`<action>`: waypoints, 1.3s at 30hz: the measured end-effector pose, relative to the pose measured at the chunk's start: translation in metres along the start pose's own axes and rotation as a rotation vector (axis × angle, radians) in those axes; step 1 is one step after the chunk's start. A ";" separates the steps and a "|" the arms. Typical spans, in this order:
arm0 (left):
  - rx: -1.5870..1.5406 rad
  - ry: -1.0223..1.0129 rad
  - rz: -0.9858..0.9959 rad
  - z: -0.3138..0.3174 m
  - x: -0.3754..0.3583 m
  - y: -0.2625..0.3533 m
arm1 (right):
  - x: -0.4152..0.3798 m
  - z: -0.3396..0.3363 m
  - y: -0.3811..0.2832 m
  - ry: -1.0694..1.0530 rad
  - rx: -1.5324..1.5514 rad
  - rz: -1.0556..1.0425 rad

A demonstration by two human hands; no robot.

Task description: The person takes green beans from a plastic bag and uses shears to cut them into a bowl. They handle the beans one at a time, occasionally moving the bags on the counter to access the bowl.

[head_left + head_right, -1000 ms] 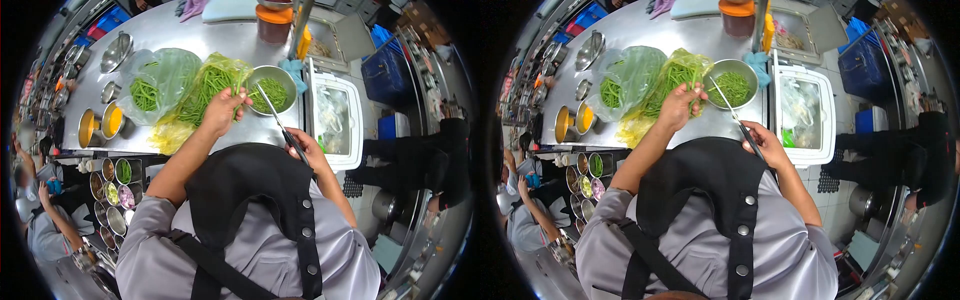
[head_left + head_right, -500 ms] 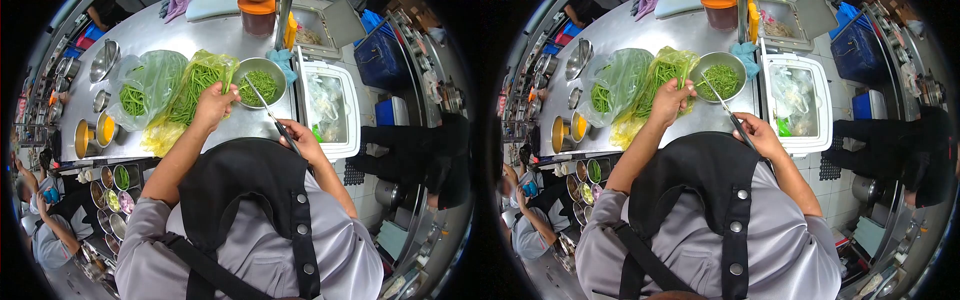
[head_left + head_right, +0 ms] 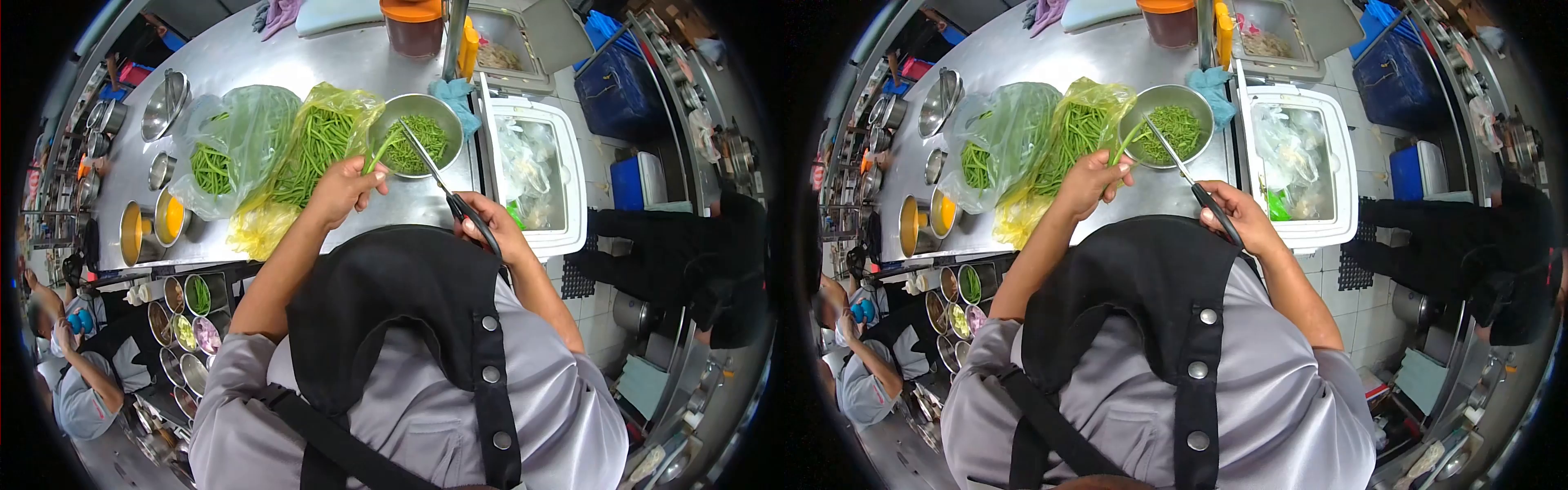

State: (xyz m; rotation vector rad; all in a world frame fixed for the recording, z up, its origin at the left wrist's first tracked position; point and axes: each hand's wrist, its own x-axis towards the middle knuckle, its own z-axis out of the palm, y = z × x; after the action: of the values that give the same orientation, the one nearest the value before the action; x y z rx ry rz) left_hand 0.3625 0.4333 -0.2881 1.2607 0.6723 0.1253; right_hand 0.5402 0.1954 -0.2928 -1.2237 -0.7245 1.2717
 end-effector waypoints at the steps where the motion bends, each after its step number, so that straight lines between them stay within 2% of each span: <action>1: 0.017 -0.019 -0.015 0.000 -0.001 0.000 | 0.001 0.000 0.001 0.000 0.000 0.000; 3: 0.023 -0.029 -0.021 0.000 -0.001 0.000 | 0.003 0.001 0.003 0.046 0.010 0.086; 10: 0.050 -0.014 -0.040 -0.003 0.001 -0.002 | 0.001 0.001 0.003 0.096 -0.065 0.094; 13: 0.102 0.022 -0.043 -0.002 0.002 -0.002 | 0.000 -0.001 0.004 0.090 -0.041 0.085; 18: 0.190 0.073 -0.066 0.003 0.003 0.005 | -0.003 0.002 -0.001 -0.007 -0.223 -0.018; 24: 0.328 0.089 -0.058 0.010 0.003 0.010 | -0.003 0.004 -0.005 -0.002 -0.299 -0.032; 37: 0.399 0.070 -0.025 0.009 0.003 0.004 | 0.002 0.004 0.000 0.052 -0.324 0.037; 39: 0.392 0.070 -0.029 0.007 0.004 0.003 | 0.002 0.004 0.004 0.112 -0.236 0.032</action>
State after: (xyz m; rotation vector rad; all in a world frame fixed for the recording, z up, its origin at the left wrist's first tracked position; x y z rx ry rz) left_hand 0.3703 0.4300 -0.2854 1.6271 0.8005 0.0132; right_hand 0.5359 0.1983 -0.2958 -1.4911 -0.7919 1.1564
